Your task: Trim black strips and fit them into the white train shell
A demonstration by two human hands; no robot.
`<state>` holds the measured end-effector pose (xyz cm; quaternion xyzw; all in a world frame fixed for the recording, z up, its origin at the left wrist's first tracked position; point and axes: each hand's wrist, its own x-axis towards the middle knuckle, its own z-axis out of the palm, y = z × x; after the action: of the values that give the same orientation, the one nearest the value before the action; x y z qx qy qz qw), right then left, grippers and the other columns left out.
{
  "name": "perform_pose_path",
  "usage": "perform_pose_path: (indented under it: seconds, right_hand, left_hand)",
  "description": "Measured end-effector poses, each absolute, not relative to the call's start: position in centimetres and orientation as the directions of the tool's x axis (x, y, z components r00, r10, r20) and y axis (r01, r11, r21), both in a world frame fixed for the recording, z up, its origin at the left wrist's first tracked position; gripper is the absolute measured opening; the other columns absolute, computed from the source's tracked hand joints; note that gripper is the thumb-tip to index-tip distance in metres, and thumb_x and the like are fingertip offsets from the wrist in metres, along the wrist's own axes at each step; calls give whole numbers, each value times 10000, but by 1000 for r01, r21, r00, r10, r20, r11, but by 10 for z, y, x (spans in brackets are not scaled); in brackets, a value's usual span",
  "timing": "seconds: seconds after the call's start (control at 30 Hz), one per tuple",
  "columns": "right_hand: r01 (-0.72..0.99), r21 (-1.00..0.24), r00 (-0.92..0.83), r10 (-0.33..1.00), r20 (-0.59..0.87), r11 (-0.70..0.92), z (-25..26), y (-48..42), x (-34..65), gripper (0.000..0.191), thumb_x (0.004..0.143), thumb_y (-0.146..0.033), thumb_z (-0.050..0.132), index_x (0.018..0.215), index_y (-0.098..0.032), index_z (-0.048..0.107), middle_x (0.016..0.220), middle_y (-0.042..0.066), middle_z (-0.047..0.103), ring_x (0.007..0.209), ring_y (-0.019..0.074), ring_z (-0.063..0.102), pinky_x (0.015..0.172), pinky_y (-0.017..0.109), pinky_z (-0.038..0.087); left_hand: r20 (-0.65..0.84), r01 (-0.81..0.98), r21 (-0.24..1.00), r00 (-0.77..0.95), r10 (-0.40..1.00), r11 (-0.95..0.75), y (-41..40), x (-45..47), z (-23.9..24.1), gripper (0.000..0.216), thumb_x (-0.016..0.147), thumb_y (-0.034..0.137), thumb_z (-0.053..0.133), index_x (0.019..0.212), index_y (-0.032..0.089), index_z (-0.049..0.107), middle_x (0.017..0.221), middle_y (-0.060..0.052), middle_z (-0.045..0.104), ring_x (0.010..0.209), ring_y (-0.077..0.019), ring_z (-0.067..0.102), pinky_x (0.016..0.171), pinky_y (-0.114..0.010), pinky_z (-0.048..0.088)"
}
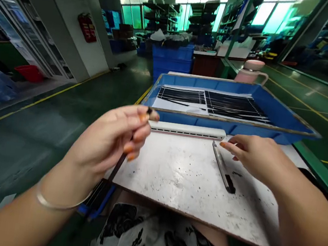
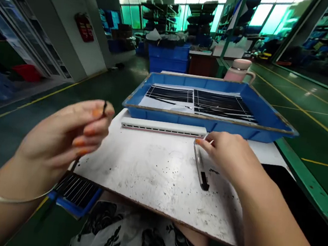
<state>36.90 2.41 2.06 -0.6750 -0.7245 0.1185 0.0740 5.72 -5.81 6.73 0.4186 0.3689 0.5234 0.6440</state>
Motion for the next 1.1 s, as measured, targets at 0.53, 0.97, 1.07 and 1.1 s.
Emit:
perform_pose_path:
  seconds: [0.53, 0.97, 1.07, 1.1]
  right_hand:
    - [969, -72, -235, 971, 45, 238, -20, -56, 365, 406, 983, -469, 237, 1181, -240, 508, 716, 87, 614, 574, 254, 520, 525, 384, 353]
    - [620, -403, -645, 730, 228, 673, -67, -164, 280, 772, 784, -34, 440, 1525, -6, 226, 1277, 177, 584, 662, 184, 613, 477, 274, 547]
    - [639, -384, -628, 740, 240, 666, -65, -161, 273, 722, 755, -19, 452, 1465, 37, 340, 1140, 161, 645, 593, 176, 591, 429, 281, 531]
    - [642, -386, -616, 746, 253, 662, -65, -161, 270, 708, 743, -8, 451, 1444, 42, 374, 1093, 151, 659, 580, 176, 594, 413, 281, 523]
  left_hand:
    - [-304, 557, 813, 159, 939, 169, -118, 60, -18, 285, 921, 332, 566, 713, 176, 681, 650, -38, 705, 517, -123, 623, 500, -199, 445]
    - [-10, 951, 198, 244, 970, -237, -145, 68, -29, 278, 967, 247, 468, 715, 180, 563, 586, 15, 588, 495, -113, 507, 512, -279, 273]
    - [-6, 961, 135, 243, 970, -240, -144, 67, -31, 287, 966, 243, 470, 691, 183, 528, 574, 24, 571, 484, -111, 487, 505, -289, 262]
    - [-7, 963, 122, 245, 970, -242, -144, 67, -31, 286, 967, 246, 471, 693, 185, 524, 577, 26, 572, 484, -111, 486, 505, -292, 261]
